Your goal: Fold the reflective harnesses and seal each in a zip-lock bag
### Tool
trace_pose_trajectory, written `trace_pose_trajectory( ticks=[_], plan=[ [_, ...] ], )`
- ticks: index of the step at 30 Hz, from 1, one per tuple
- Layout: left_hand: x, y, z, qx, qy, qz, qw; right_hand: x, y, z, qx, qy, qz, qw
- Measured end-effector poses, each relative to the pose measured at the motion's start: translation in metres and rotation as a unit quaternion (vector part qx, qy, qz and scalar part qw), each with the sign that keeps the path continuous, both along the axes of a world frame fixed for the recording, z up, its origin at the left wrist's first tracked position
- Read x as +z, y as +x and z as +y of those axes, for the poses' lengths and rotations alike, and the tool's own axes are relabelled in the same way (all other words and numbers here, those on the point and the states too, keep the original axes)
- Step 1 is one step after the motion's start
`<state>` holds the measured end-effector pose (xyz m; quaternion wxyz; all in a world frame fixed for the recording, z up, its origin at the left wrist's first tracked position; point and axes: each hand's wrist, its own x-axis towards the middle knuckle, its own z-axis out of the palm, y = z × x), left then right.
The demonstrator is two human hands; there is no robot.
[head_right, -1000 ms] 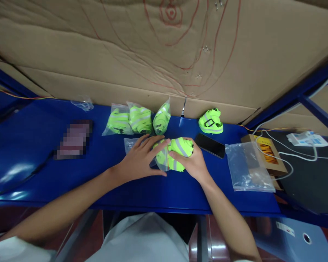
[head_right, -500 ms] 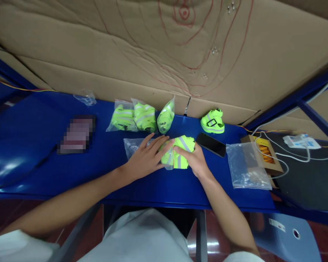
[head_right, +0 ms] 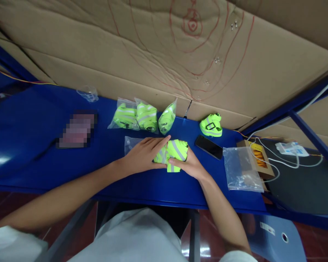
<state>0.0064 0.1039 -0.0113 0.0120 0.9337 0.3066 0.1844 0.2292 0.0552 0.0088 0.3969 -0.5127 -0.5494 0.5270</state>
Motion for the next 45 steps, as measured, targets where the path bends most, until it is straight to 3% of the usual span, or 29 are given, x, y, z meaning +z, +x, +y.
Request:
trace_pose_trajectory(
  ticks=[5, 8, 13, 18, 21, 24, 29, 32, 35, 37, 41, 43, 45],
  plan=[
    [0.003, 0.001, -0.004, -0.006, 0.002, 0.017, 1.0, -0.008, -0.005, 0.003, -0.028, 0.007, -0.011, 1.0],
    [0.008, -0.001, -0.005, -0.007, 0.0, 0.04, 0.999, -0.01, -0.009, 0.002, 0.005, 0.059, -0.1, 0.993],
    [0.01, -0.002, -0.001, -0.007, -0.026, 0.051, 0.998, 0.0, -0.006, -0.002, 0.054, 0.137, -0.253, 0.956],
    [0.012, -0.002, 0.003, 0.059, -0.091, 0.023, 0.994, 0.009, 0.014, -0.001, 0.09, 0.13, -0.239, 0.958],
    [0.012, -0.002, 0.004, 0.065, -0.141, 0.032, 0.987, 0.012, 0.021, -0.001, 0.108, 0.163, -0.246, 0.949],
    [0.012, -0.001, 0.003, 0.062, -0.133, 0.025, 0.989, 0.013, 0.016, -0.002, 0.095, 0.175, -0.246, 0.949],
    [0.006, 0.007, -0.007, 0.048, -0.086, 0.002, 0.995, 0.005, -0.005, -0.005, -0.011, 0.118, -0.208, 0.971],
    [0.0, 0.012, -0.015, 0.052, -0.058, -0.004, 0.997, -0.003, -0.014, -0.004, -0.085, 0.059, -0.12, 0.987],
    [-0.005, 0.013, -0.018, 0.068, -0.044, -0.01, 0.997, -0.008, -0.017, -0.002, -0.113, 0.053, -0.074, 0.989],
    [-0.004, 0.01, -0.016, 0.073, -0.068, -0.017, 0.995, -0.006, -0.016, -0.002, -0.082, 0.047, -0.076, 0.993],
    [0.006, 0.004, -0.009, 0.081, -0.128, -0.031, 0.988, 0.001, -0.007, -0.002, 0.089, -0.047, 0.002, 0.995],
    [0.009, 0.003, -0.009, 0.08, -0.133, -0.031, 0.987, 0.002, -0.004, -0.002, 0.095, -0.069, 0.022, 0.993],
    [0.01, 0.003, -0.01, 0.076, -0.12, -0.031, 0.989, -0.001, -0.005, -0.001, 0.04, -0.061, 0.011, 0.997]
  ],
)
